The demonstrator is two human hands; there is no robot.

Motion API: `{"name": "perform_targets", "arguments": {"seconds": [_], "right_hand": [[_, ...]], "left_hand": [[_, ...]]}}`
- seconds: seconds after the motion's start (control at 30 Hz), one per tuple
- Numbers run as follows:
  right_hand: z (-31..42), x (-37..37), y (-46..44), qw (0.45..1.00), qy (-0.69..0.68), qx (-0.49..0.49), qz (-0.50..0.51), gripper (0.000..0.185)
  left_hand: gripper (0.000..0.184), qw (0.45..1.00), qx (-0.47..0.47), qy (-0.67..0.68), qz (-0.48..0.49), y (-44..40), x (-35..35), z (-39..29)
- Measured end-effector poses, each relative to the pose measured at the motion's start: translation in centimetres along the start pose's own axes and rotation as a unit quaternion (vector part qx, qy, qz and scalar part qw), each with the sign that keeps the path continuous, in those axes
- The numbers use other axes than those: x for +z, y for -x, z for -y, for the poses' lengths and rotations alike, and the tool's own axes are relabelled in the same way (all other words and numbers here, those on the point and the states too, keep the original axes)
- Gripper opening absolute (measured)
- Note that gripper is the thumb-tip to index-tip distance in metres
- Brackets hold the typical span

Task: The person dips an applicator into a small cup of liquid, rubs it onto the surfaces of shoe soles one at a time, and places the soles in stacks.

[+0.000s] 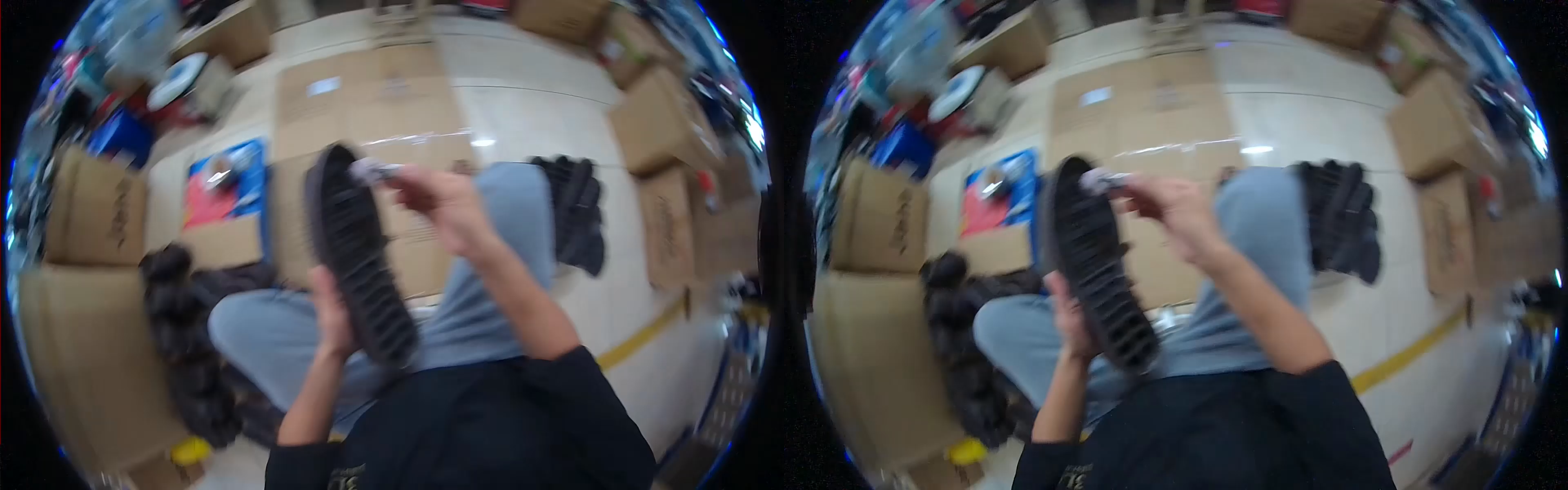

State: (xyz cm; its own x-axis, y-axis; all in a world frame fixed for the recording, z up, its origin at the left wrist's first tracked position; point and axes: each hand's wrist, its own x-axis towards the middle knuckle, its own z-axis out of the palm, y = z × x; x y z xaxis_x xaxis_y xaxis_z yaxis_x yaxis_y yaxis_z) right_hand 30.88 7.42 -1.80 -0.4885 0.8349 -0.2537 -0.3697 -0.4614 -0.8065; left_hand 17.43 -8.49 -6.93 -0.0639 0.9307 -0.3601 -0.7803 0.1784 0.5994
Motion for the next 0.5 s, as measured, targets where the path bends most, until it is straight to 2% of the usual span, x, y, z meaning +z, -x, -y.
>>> {"name": "perform_targets", "arguments": {"seconds": [0.07,0.2,0.3,0.4,0.43,0.5], "right_hand": [[-0.7,1.0,-1.0,0.999,-0.014,0.032,-0.018,0.022],[-1.9,2.4,-2.0,0.999,-0.035,0.02,-0.008,0.024],[-2.2,3.7,-1.5,0.996,-0.08,-0.009,-0.031,0.023],[-2.6,4.2,-1.7,0.992,-0.089,-0.069,-0.065,0.022],[-2.6,4.3,-2.0,0.992,-0.088,-0.059,-0.073,0.022],[-3.1,4.3,-1.8,0.991,0.006,-0.137,-0.001,0.021]], "left_hand": [[0.094,0.999,0.026,-0.037,0.008,-0.3,0.3,-0.1],[0.097,0.998,0.038,-0.049,0.027,-1.0,0.3,-0.4],[0.097,0.993,0.062,-0.099,0.009,0.2,1.3,-0.4],[0.094,0.993,0.046,-0.109,0.0,0.1,-0.1,0.1],[0.094,0.992,0.042,-0.116,-0.008,0.2,0.1,-0.2],[0.093,0.987,0.031,-0.147,-0.056,1.0,0.5,-0.9]]}}
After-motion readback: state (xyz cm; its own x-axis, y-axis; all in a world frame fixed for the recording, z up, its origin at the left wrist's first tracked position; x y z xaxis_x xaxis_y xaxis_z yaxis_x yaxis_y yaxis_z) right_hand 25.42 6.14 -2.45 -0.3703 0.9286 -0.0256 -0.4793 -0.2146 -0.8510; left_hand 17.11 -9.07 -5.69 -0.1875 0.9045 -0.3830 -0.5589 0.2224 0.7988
